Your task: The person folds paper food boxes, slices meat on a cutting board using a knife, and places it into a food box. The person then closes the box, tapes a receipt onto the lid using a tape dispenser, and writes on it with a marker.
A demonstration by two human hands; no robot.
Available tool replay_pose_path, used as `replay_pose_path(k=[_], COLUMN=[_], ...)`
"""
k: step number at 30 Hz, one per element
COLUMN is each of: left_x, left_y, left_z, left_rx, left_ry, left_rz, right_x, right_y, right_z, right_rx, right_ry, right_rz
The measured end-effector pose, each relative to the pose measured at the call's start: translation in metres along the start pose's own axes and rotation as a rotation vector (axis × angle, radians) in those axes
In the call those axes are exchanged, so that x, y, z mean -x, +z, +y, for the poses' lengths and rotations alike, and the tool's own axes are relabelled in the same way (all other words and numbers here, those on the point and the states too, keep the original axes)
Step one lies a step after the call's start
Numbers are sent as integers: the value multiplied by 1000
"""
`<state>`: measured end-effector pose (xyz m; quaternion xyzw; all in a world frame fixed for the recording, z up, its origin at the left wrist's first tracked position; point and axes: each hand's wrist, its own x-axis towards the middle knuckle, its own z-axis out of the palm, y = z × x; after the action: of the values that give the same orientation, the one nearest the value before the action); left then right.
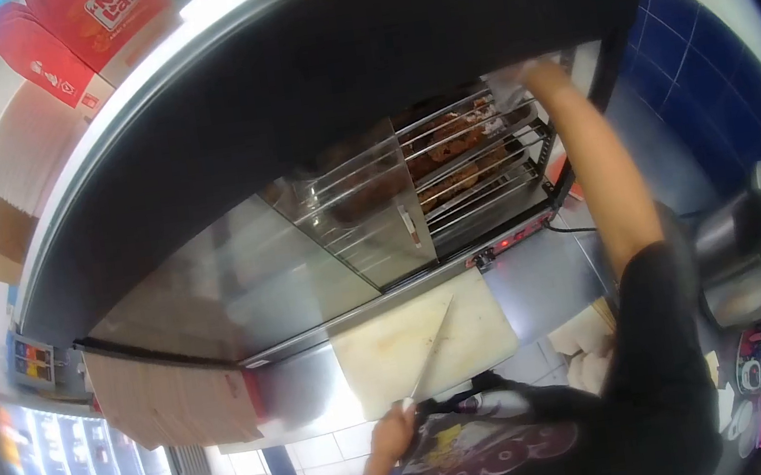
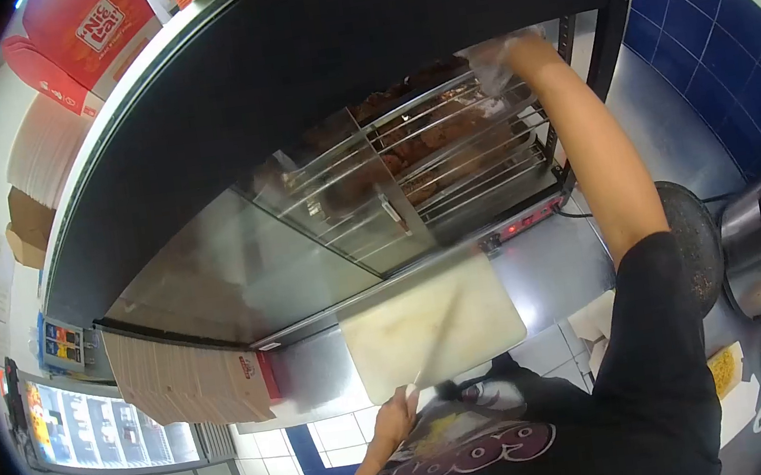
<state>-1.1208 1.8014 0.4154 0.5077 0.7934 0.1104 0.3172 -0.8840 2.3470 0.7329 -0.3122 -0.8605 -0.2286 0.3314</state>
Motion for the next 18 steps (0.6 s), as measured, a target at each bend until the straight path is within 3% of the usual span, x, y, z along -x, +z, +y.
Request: replay_pose_path(k=[4, 6, 7, 9, 13, 15, 18], left_x=[-6, -3, -1, 0, 0, 0, 2], left_y=[-3, -6, -8, -9, 3, 4, -9], left_z=[-7, -2, 2, 0, -23, -36, -35], left_rx=[-29, -17, 0, 13, -15, -28, 81], left_ry=[-7, -7, 5, 22, 50, 58, 108], left_rz=[-49, -80, -57, -53, -28, 16, 36], right_x=[39, 66, 81, 114, 196, 260, 343], right_y=[-36, -53, -58, -59, -59, -30, 7], right_z=[-52, -85, -97, -121, -181, -224, -298], right_rx=[-101, -158, -145, -59, -159, -518, -682], right_ry=[-109, 130, 140, 126, 136, 378, 554], right_rz=[45, 241, 231, 495, 319, 114, -132])
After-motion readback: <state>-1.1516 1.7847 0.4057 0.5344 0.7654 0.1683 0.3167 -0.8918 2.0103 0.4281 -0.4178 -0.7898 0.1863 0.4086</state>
